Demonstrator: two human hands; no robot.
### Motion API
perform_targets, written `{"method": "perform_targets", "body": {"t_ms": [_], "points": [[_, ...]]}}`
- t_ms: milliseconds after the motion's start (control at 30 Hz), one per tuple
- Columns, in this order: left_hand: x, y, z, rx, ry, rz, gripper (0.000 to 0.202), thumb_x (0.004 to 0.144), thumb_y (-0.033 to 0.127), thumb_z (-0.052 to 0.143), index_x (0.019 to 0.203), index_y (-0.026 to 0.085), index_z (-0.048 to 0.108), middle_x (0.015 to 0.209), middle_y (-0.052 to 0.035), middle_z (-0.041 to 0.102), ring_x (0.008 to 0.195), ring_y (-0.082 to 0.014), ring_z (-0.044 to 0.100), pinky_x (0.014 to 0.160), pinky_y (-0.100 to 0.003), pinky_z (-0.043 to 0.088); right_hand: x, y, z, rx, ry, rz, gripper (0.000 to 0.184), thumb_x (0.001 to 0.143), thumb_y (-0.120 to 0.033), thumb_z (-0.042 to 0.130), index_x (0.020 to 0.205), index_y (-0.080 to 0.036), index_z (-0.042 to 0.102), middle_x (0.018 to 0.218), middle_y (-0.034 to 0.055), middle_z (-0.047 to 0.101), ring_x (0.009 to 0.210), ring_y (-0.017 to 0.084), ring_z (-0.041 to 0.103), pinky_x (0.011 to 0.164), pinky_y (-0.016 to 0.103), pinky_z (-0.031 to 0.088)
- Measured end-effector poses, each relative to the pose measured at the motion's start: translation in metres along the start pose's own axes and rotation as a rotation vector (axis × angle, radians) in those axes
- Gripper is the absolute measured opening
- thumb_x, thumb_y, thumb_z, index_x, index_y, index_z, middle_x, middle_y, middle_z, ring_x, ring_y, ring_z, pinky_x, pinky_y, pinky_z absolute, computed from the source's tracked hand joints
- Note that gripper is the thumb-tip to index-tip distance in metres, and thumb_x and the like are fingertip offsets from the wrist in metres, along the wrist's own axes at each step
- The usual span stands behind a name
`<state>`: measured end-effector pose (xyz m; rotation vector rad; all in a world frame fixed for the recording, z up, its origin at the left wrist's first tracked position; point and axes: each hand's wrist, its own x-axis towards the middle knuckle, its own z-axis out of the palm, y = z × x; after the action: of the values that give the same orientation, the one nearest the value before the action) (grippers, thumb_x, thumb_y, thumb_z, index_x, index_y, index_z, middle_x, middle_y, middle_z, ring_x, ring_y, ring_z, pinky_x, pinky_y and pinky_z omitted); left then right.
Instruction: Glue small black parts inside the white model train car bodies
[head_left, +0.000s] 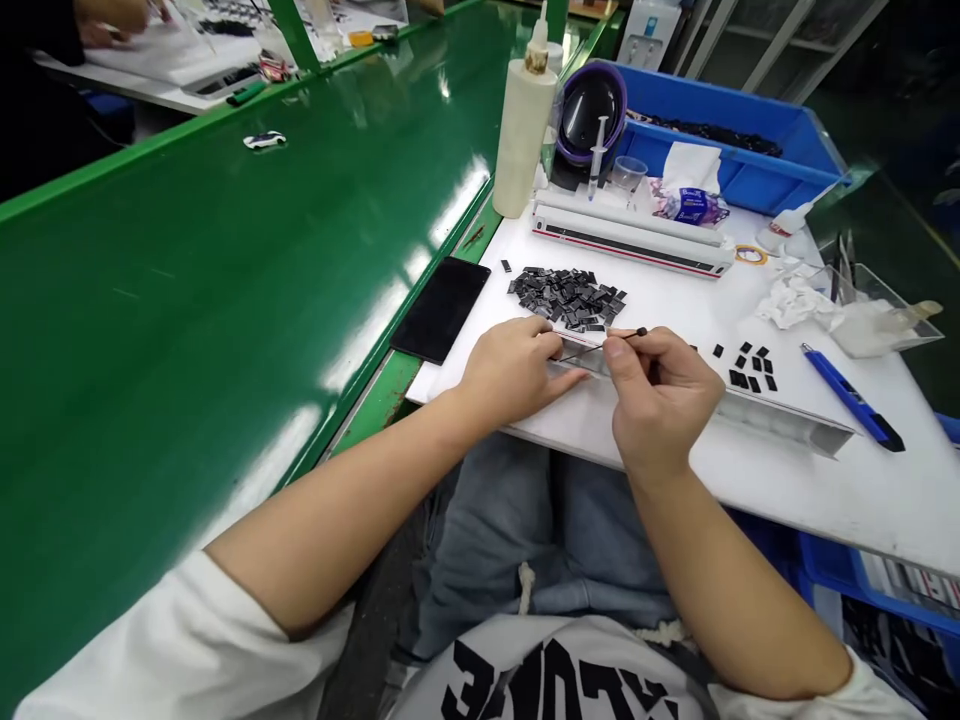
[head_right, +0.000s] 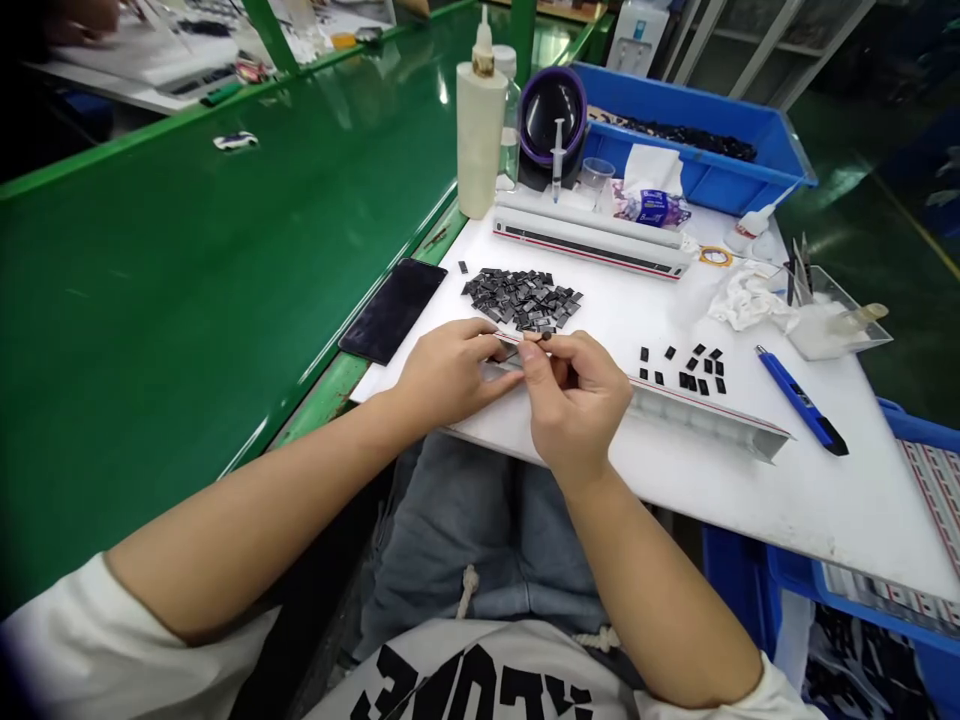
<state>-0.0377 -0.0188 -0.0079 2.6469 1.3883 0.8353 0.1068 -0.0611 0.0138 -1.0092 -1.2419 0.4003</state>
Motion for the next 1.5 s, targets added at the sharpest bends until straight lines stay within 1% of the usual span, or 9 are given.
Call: {"method": "perform_targets", "body": {"t_ms": [433, 633, 933, 1033, 1100, 1167, 1300, 1367, 1500], "points": [[0.000, 0.000, 0.000, -0.008, -0.002, 0.001, 0.042, 0.088, 0.056, 0.059, 0.087, 0.015, 0.072, 0.088, -0.0083, 0.066, 0.084, -0.0227, 0.063, 0.072, -0.034, 0.046, -0.002, 0.005, 0.005, -0.125, -0.115, -0.033, 0.005, 0.083, -0.022, 0.070, 0.079, -0.019, 0.071, 0.060, -0.0045, 0.051, 0.056, 0.010, 0.046, 0.057, 0.028, 0.041], [0.000, 0.000, 0.000, 0.010, 0.018, 0.007, 0.038, 0.084, 0.054, 0.065, 0.083, 0.016, 0.071, 0.092, -0.0091, 0.068, 0.086, -0.0239, 0.064, 0.073, -0.035, 0.049, 0.000, 0.005, 0.003, -0.060, -0.066, -0.009, 0.003, 0.083, -0.020, 0.070, 0.081, -0.019, 0.072, 0.063, -0.0029, 0.056, 0.056, 0.010, 0.044, 0.055, 0.028, 0.038], [-0.001, -0.002, -0.004, 0.030, 0.015, 0.035, 0.037, 0.090, 0.049, 0.056, 0.086, 0.016, 0.071, 0.098, -0.0110, 0.070, 0.087, -0.0252, 0.066, 0.075, -0.036, 0.052, -0.001, 0.002, 0.006, -0.134, -0.159, 0.017, 0.010, 0.084, -0.019, 0.067, 0.074, -0.018, 0.069, 0.062, -0.0039, 0.050, 0.058, 0.010, 0.046, 0.057, 0.026, 0.038], [-0.001, -0.008, -0.005, 0.042, 0.037, 0.062, 0.033, 0.090, 0.046, 0.057, 0.086, 0.016, 0.070, 0.101, -0.0111, 0.070, 0.087, -0.0260, 0.067, 0.076, -0.037, 0.054, 0.007, -0.006, 0.000, -0.078, -0.164, 0.026, 0.007, 0.085, -0.021, 0.067, 0.079, -0.018, 0.070, 0.063, -0.0033, 0.052, 0.057, 0.009, 0.048, 0.056, 0.025, 0.040], [0.000, -0.013, -0.002, 0.056, 0.076, 0.078, 0.035, 0.090, 0.048, 0.057, 0.080, 0.017, 0.069, 0.102, -0.0109, 0.070, 0.089, -0.0264, 0.067, 0.077, -0.039, 0.055, 0.018, -0.013, -0.016, 0.004, -0.062, 0.031, 0.007, 0.085, -0.024, 0.067, 0.082, -0.018, 0.070, 0.067, -0.0016, 0.057, 0.059, 0.010, 0.051, 0.055, 0.025, 0.042], [0.001, -0.018, 0.002, 0.066, 0.089, 0.102, 0.036, 0.090, 0.050, 0.057, 0.081, 0.017, 0.069, 0.105, -0.0115, 0.069, 0.091, -0.0274, 0.067, 0.079, -0.041, 0.056, 0.037, -0.024, -0.044, 0.085, 0.098, 0.022, 0.009, 0.083, -0.026, 0.069, 0.078, -0.019, 0.066, 0.073, 0.0000, 0.063, 0.059, 0.010, 0.054, 0.053, 0.024, 0.042], [-0.001, -0.019, 0.003, 0.069, 0.073, 0.088, 0.037, 0.090, 0.052, 0.056, 0.082, 0.018, 0.069, 0.107, -0.0115, 0.069, 0.091, -0.0275, 0.067, 0.079, -0.042, 0.057, 0.098, -0.032, -0.127, 0.069, 0.388, -0.078, 0.018, 0.074, -0.028, 0.074, 0.073, -0.018, 0.060, 0.069, -0.0029, 0.061, 0.045, 0.005, 0.042, 0.044, 0.022, 0.035], [-0.001, -0.019, 0.003, 0.074, 0.064, 0.080, 0.038, 0.091, 0.052, 0.055, 0.081, 0.018, 0.069, 0.108, -0.0118, 0.069, 0.093, -0.0279, 0.067, 0.080, -0.043, 0.057, 0.134, -0.019, -0.171, -0.064, 0.509, -0.131, 0.018, 0.071, -0.031, 0.073, 0.073, -0.017, 0.060, 0.064, -0.0041, 0.058, 0.043, 0.005, 0.039, 0.043, 0.022, 0.033], [-0.001, -0.021, 0.004, 0.084, 0.059, 0.078, 0.040, 0.091, 0.054, 0.053, 0.082, 0.018, 0.070, 0.108, -0.0121, 0.069, 0.093, -0.0286, 0.067, 0.080, -0.043, 0.056, 0.186, 0.032, -0.236, -0.233, 0.582, 0.063, 0.021, 0.067, -0.032, 0.074, 0.076, -0.015, 0.066, 0.051, -0.0072, 0.047, 0.041, 0.007, 0.036, 0.041, 0.024, 0.030]]}}
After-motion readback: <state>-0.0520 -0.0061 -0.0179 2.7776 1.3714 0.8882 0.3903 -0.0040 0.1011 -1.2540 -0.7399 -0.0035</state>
